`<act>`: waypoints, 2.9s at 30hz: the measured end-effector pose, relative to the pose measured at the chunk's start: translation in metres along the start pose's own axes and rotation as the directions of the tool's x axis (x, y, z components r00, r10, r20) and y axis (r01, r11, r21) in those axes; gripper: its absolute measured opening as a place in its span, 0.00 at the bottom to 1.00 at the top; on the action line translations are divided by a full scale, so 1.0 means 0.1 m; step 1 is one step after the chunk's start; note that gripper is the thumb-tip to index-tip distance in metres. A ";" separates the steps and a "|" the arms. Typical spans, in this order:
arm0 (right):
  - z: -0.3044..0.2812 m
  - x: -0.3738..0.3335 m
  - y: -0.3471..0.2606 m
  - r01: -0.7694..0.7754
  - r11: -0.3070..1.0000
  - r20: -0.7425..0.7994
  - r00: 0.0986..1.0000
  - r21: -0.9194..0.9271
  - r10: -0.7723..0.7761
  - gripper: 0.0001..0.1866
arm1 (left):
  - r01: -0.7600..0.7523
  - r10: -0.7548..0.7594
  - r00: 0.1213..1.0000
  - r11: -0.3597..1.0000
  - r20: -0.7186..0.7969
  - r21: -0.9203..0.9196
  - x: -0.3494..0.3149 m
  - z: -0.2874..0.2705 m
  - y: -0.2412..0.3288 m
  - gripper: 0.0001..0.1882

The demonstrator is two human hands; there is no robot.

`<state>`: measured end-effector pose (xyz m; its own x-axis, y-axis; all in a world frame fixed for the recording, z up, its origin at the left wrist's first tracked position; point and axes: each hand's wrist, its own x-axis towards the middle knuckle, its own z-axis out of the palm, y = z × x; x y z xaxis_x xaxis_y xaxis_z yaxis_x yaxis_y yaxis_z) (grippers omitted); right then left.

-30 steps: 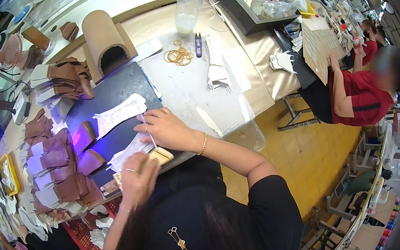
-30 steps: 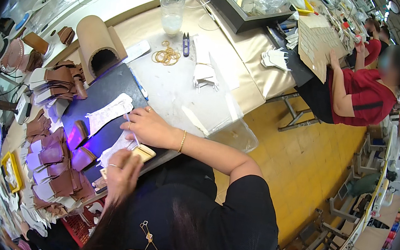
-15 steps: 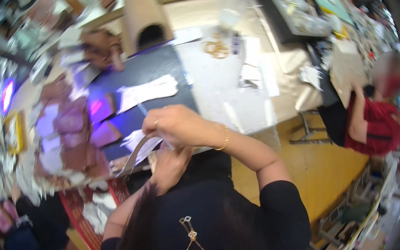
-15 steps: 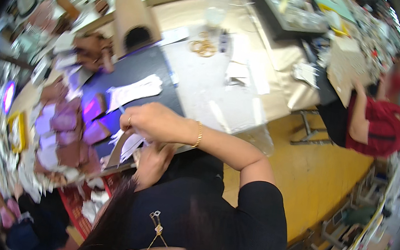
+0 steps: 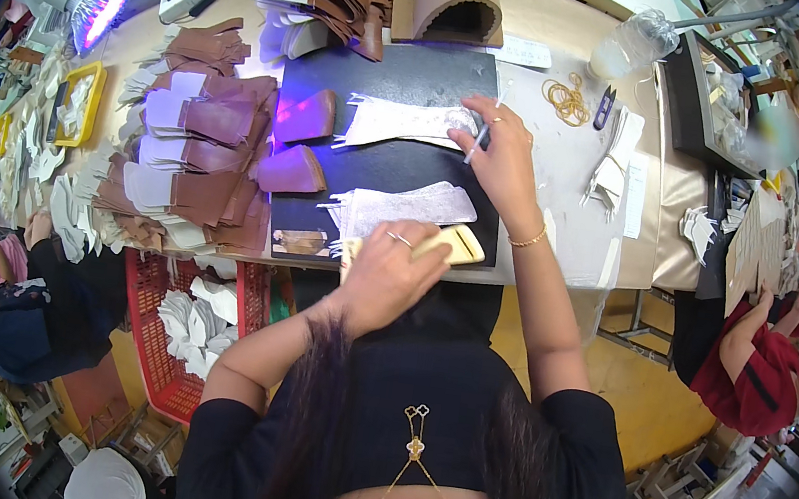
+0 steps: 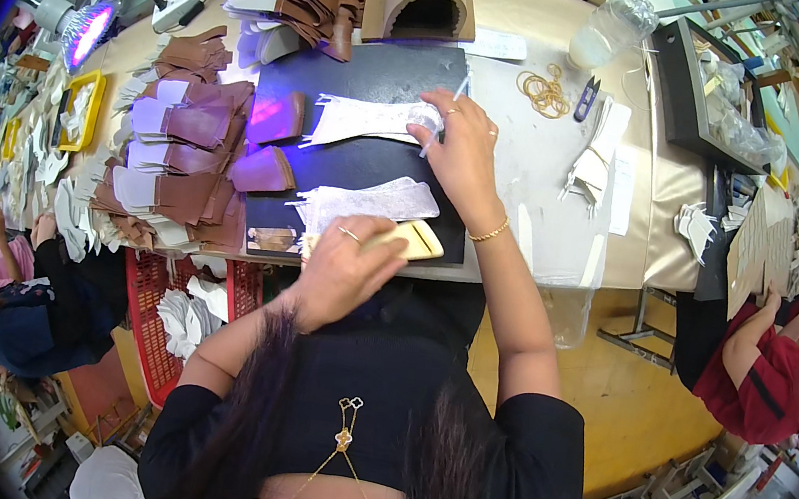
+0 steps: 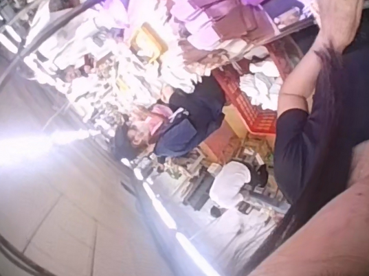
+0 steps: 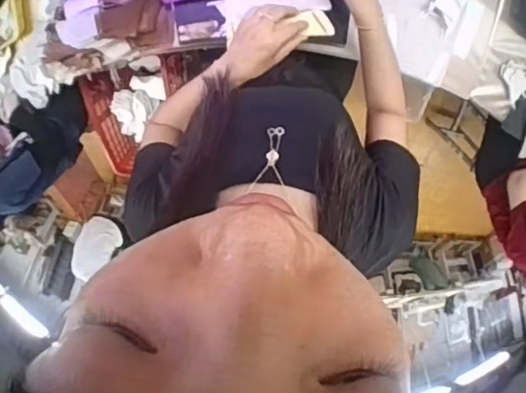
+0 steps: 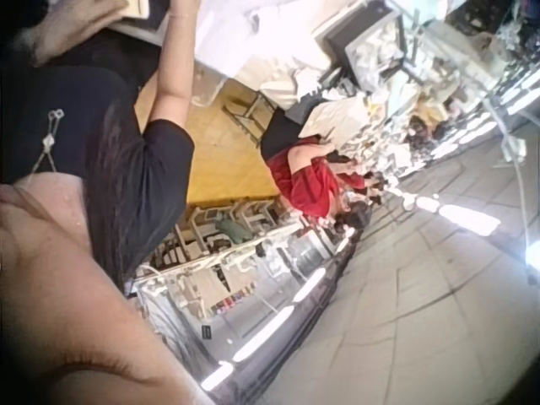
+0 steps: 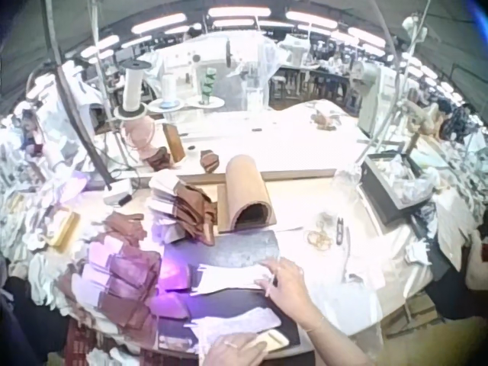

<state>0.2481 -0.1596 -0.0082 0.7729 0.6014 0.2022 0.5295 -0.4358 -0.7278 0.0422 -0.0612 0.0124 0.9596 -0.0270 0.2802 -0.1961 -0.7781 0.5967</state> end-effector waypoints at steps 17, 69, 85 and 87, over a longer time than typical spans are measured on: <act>-0.35 -0.51 0.06 -0.121 0.982 -0.134 0.981 0.145 0.140 0.15 | -0.046 0.055 0.996 0.992 -0.074 0.118 0.25 0.18 -0.41 0.11; -0.30 -0.49 -0.61 0.185 0.876 0.239 0.918 0.446 -0.316 0.08 | 0.041 -0.019 0.954 0.997 0.298 -0.068 -0.17 0.40 -0.11 0.14; 0.06 -0.20 0.25 -0.043 0.996 -0.182 0.983 -0.082 0.027 0.22 | 0.075 -0.063 0.989 0.994 -0.136 0.085 0.06 0.03 -0.26 0.12; -0.03 -0.29 0.27 -0.077 0.995 -0.156 0.985 -0.070 0.066 0.21 | 0.034 -0.018 0.990 0.993 -0.136 0.114 0.12 0.08 -0.33 0.12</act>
<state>0.2408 -0.1906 -0.0322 0.8512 0.4593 0.2540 0.4913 -0.5268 -0.6936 0.0613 -0.0410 -0.0098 0.9265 0.0731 0.3691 -0.1388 -0.8453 0.5160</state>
